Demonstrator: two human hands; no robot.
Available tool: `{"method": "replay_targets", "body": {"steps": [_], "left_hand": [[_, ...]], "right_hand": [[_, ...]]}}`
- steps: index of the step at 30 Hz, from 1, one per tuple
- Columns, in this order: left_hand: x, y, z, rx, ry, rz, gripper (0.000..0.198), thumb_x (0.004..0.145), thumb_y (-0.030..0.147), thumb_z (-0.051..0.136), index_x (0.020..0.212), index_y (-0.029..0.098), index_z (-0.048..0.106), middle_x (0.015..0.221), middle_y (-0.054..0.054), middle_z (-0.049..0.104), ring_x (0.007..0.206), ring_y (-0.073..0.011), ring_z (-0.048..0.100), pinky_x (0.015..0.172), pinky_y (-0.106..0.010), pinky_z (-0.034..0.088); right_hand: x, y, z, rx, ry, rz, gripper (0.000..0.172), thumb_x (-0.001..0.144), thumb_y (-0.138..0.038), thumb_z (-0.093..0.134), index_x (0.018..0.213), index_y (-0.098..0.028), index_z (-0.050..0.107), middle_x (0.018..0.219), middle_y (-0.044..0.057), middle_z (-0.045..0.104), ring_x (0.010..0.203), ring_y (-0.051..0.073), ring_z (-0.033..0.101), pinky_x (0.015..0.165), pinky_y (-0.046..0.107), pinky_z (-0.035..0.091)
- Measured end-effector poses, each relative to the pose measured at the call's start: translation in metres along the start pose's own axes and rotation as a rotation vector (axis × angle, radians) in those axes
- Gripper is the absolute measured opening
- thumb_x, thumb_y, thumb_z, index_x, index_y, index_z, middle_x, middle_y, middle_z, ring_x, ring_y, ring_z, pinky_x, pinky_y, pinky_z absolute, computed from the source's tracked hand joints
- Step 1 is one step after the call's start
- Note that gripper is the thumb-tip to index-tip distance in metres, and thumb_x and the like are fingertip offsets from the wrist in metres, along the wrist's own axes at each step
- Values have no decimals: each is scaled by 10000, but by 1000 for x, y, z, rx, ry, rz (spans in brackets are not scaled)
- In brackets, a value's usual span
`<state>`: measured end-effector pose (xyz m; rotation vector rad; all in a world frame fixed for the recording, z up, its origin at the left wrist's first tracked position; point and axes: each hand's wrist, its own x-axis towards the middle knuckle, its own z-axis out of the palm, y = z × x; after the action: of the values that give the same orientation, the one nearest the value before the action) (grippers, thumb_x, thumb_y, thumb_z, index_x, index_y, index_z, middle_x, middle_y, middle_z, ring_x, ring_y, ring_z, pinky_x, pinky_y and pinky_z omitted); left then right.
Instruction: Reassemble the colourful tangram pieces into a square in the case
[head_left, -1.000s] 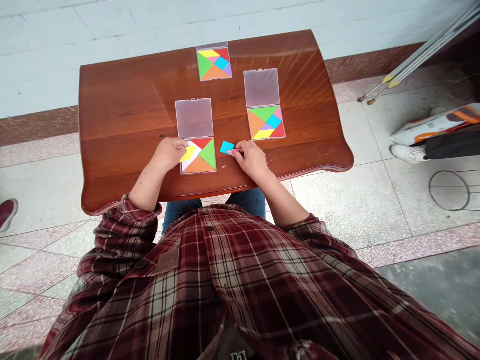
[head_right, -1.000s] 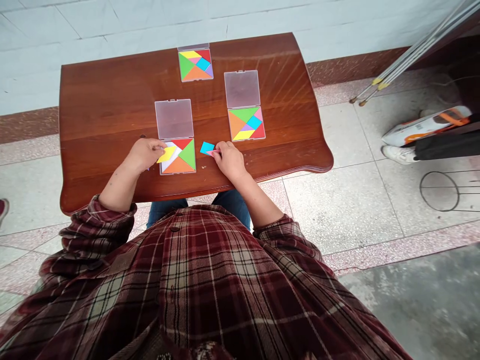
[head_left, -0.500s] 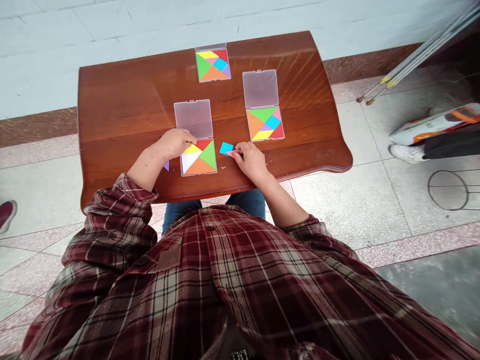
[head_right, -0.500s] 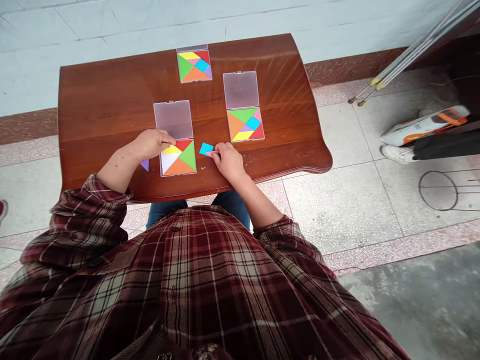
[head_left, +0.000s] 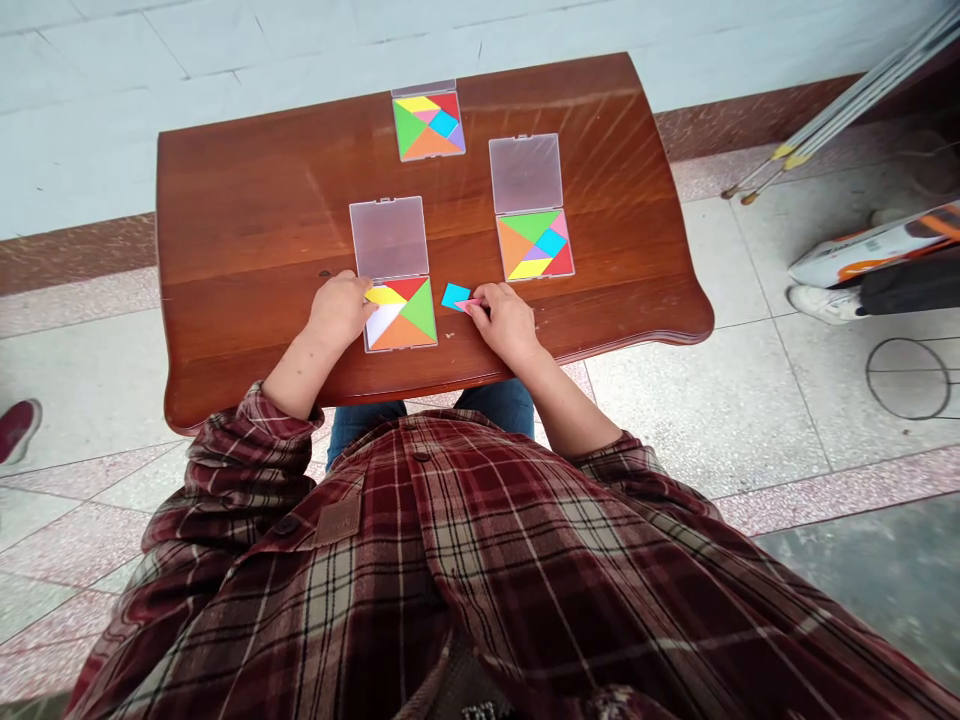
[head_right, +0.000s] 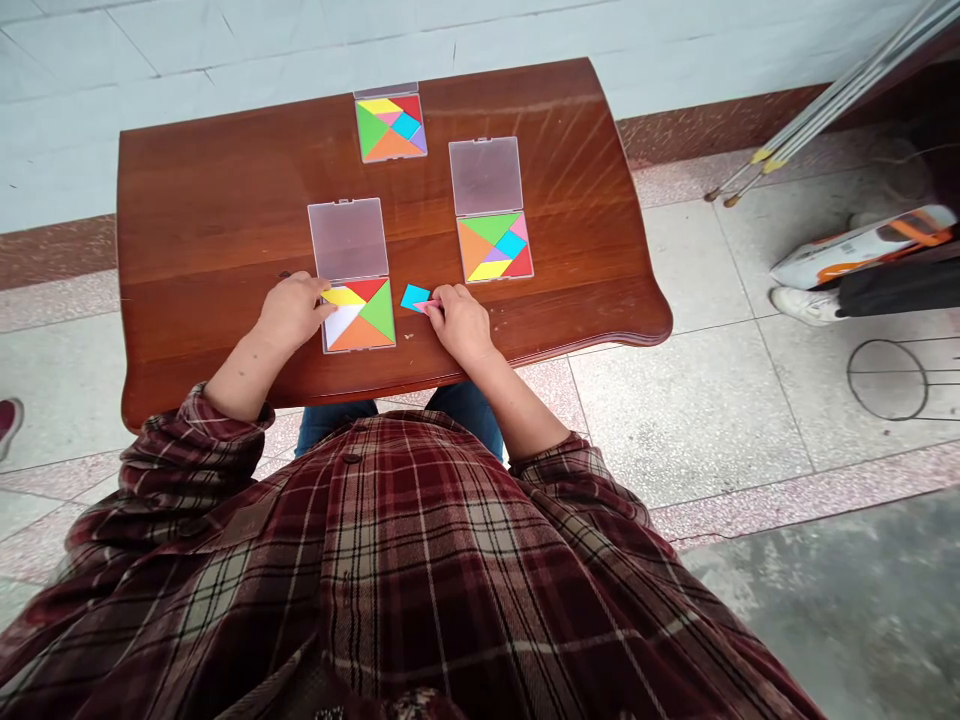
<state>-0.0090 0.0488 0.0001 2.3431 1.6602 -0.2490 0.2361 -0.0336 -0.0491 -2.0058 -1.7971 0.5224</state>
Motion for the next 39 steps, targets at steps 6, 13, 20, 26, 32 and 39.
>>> {"method": "replay_targets", "body": {"steps": [6,13,20,26,32,39], "left_hand": [[7,-3,4,-90,2,-31,333,815,235,564,1137,179,626,1129,-100,602,1006,-243,581,923,-356,473],[15,-14,6,-133,22,123,316,809,249,584,1117,204,636,1047,-76,602,980,-222,558,884,-327,457],[20,-25,5,-109,18,264,338,852,274,562,1178,212,630,1097,-69,586,997,-216,550,907,-331,443],[22,-23,2,2,9,192,358,858,227,527,1200,206,634,1113,-106,595,1012,-256,563,902,-381,446],[14,-11,6,15,58,136,401,854,190,500,1241,184,604,1127,-122,592,1047,-281,565,910,-408,454],[7,4,10,-46,56,150,345,877,237,509,1186,140,629,1098,-121,600,1028,-276,589,909,-399,468]], "right_hand": [[0,1,1,8,7,-1,186,921,-320,474,996,-215,608,1075,111,664,957,259,602,758,354,446],[1,2,3,-25,5,3,196,949,-324,460,1019,-209,602,1086,105,662,950,247,603,723,335,432],[-1,1,4,-38,33,8,190,942,-322,488,1010,-196,612,1070,102,660,899,241,602,672,316,408],[-1,3,6,-33,56,-6,195,939,-322,488,1009,-194,617,1056,102,661,872,233,601,663,313,406],[-1,4,8,-32,65,-9,188,935,-315,490,1006,-198,618,1056,102,659,875,230,602,670,314,412],[-1,6,10,-23,87,-22,178,932,-314,484,986,-205,613,1038,100,658,880,233,605,677,323,420]]}}
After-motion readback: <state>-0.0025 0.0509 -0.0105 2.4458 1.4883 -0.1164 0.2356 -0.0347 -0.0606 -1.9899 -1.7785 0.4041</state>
